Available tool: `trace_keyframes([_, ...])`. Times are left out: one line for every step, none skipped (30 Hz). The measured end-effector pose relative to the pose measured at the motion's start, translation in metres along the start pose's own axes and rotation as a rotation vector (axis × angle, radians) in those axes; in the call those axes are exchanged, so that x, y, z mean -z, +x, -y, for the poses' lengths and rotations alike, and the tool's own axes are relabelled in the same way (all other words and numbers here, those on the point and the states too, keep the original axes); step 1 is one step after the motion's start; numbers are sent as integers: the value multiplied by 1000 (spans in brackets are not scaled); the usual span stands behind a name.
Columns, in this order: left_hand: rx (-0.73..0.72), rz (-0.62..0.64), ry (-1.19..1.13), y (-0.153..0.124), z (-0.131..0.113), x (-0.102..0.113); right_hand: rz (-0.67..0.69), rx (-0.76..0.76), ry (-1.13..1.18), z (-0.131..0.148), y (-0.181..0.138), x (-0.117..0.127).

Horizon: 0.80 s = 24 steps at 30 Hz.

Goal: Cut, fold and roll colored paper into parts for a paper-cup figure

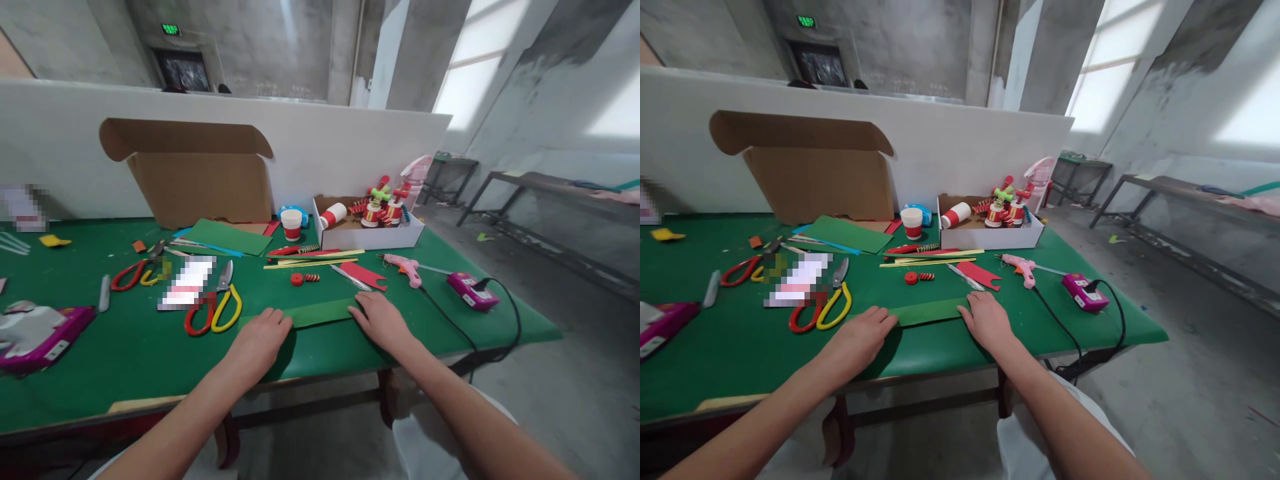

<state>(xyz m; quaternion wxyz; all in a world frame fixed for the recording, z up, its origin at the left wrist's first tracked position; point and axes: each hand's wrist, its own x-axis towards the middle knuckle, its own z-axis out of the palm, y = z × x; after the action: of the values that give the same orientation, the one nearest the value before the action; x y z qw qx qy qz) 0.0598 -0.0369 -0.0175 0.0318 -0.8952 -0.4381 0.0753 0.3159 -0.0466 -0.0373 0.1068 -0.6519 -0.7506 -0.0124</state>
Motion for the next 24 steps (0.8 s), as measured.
trace_keyframes([8,-4,-9,0,-1,1,5,-11,-39,0,-1,2])
trace_keyframes([22,-9,-19,0,-2,2,11,-16,-77,2,-2,4])
trace_keyframes([42,-16,-31,1,-3,3,18,-17,-114,3,-2,6])
trace_keyframes([62,-23,-42,1,-5,4,26,-15,-148,5,-2,8])
trace_keyframes([81,-30,-51,2,-6,5,32,-12,-175,7,-2,10])
trace_keyframes([100,-38,-57,2,-8,6,37,-11,-195,8,-1,11])
trace_keyframes([115,-47,-59,3,-9,7,40,-15,-206,8,0,12])
trace_keyframes([126,-54,-58,5,-11,7,34,-21,-205,9,1,14])
trace_keyframes([133,-59,-53,6,-11,7,14,-24,-193,10,2,14])
trace_keyframes([139,-64,-44,7,-12,7,-21,-14,-165,12,3,15])
trace_keyframes([143,-71,-34,8,-12,6,-69,15,-122,15,3,14])
trace_keyframes([142,-82,-23,9,-12,5,-119,65,-60,20,2,13])
trace_keyframes([133,-97,-14,9,-13,5,-162,138,13,25,1,11])
trace_keyframes([117,-114,-8,9,-14,4,-183,224,92,32,-1,8])
trace_keyframes([94,-131,-5,7,-15,4,-175,307,167,38,-3,5])
trace_keyframes([65,-149,-7,5,-17,4,-142,391,222,45,-5,1])
trace_keyframes([35,-165,-11,3,-19,4,-102,442,256,52,-8,-3])
trace_keyframes([11,-179,-16,0,-22,4,-66,465,271,57,-10,-6])
trace_keyframes([-5,-189,-23,-3,-25,3,-32,472,269,62,-13,-9])
trace_keyframes([-17,-194,-29,-5,-28,3,-9,466,255,65,-14,-12])
trace_keyframes([-28,-190,-36,-7,-30,1,2,459,235,67,-15,-14])
trace_keyframes([-40,-180,-42,-9,-32,0,3,455,214,69,-16,-15])
trace_keyframes([-54,-166,-46,-9,-33,-2,-4,455,195,69,-17,-16])
trace_keyframes([-69,-153,-48,-10,-33,-3,-18,459,178,69,-17,-16])
